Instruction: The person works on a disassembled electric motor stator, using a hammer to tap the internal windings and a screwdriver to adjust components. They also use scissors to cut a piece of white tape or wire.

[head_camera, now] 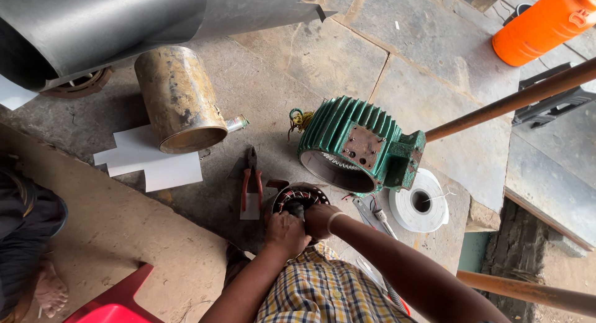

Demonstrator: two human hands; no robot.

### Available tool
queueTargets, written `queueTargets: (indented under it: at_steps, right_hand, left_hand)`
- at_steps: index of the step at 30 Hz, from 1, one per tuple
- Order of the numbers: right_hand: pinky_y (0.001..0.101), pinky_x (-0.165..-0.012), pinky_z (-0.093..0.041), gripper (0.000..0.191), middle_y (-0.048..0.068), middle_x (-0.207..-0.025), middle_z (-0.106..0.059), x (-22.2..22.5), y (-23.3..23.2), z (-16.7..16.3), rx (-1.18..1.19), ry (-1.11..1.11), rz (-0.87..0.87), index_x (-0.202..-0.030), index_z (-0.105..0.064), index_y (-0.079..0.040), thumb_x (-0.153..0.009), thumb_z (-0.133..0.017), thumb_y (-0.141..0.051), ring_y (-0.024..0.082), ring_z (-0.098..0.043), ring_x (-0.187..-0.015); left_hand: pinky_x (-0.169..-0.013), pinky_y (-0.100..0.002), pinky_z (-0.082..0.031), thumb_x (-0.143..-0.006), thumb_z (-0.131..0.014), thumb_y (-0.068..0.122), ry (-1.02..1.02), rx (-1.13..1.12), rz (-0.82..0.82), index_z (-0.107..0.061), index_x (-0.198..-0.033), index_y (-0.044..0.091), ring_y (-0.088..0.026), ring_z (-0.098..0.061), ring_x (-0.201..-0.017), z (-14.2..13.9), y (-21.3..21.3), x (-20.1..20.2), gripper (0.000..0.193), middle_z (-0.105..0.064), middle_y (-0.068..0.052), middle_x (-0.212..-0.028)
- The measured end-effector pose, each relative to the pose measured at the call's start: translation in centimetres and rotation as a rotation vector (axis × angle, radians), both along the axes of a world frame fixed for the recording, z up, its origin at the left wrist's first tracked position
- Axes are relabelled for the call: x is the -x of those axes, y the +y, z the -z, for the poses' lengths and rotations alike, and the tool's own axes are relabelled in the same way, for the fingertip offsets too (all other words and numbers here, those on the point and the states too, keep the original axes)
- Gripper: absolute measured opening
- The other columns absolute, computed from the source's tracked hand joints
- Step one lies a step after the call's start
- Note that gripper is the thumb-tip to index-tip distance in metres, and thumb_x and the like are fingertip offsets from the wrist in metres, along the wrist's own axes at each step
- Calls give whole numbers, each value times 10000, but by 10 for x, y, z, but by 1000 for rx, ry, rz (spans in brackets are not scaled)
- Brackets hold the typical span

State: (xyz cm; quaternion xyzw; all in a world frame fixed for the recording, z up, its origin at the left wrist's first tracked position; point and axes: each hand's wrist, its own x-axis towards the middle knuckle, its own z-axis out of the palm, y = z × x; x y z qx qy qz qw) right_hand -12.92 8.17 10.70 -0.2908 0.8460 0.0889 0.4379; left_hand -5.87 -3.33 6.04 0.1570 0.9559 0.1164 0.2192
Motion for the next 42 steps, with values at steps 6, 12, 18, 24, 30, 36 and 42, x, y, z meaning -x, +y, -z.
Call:
queueTargets:
  at_steps: [6,12,18,24,30,36,42]
  right_hand:
    - [303,-462,-510,229,131,-886,-727,-1,43,4,716,-435,1090,-1150,-640,-64,-950,-629,-175,187,-625,-614]
    - [314,-645,-500,195,104,-970,-768,24,80,-38,651,194,804,-1049,-716,-98,-934,-703,-255,192,-641,-760]
    - [354,-785,-588,227,-10,-1216,-734,11,36,-41,365,202,115,-1146,-757,-201,-983,-603,-166,201,-734,-954]
    - [380,-816,-600,223,134,-1050,-757,6,-6,-6,-51,100,-204,-1105,-779,-122,-890,-725,-97,269,-720,-974]
    - [371,-793,-624,159,173,-990,-764,8,0,2,48,141,-227,-1089,-729,-64,-967,-664,-145,275,-759,-910]
    - [386,-884,-568,204,166,-1118,-699,1,10,7,74,242,-215,-1062,-742,-71,-943,-676,-224,283,-679,-1046]
    - [416,-931,-533,205,99,-1035,-709,-12,35,31,590,478,-75,-1007,-748,-126,-813,-687,-152,299,-666,-1050]
  left_hand:
    - [-886,-426,-497,-920,-682,523,-90,-5,-22,-778,-899,86,-279,-671,-1010,-18,-1,3,448,-739,-136,-963]
    - [-802,-450,-519,-895,-707,517,17,-22,-2,-754,-904,90,-297,-682,-957,-10,-1,0,430,-748,-135,-950]
    - [-823,-450,-507,-862,-721,497,79,-118,-40,-649,-1185,95,-297,-699,-913,3,-1,-4,521,-744,-116,-918]
    - [-840,-451,-482,-889,-703,523,78,-61,-28,-761,-862,110,-291,-674,-941,10,1,-6,418,-734,-126,-901]
    - [-881,-445,-470,-911,-682,524,15,-34,-26,-752,-896,86,-292,-662,-986,9,1,-2,444,-728,-145,-955]
    - [-957,-438,-453,-926,-677,512,-70,-32,-56,-760,-928,91,-276,-646,-1052,-6,2,-1,429,-733,-126,-997]
    - [-976,-442,-445,-864,-747,456,-20,-76,-112,-762,-923,88,-284,-633,-1079,-8,4,-4,373,-734,-125,-1018]
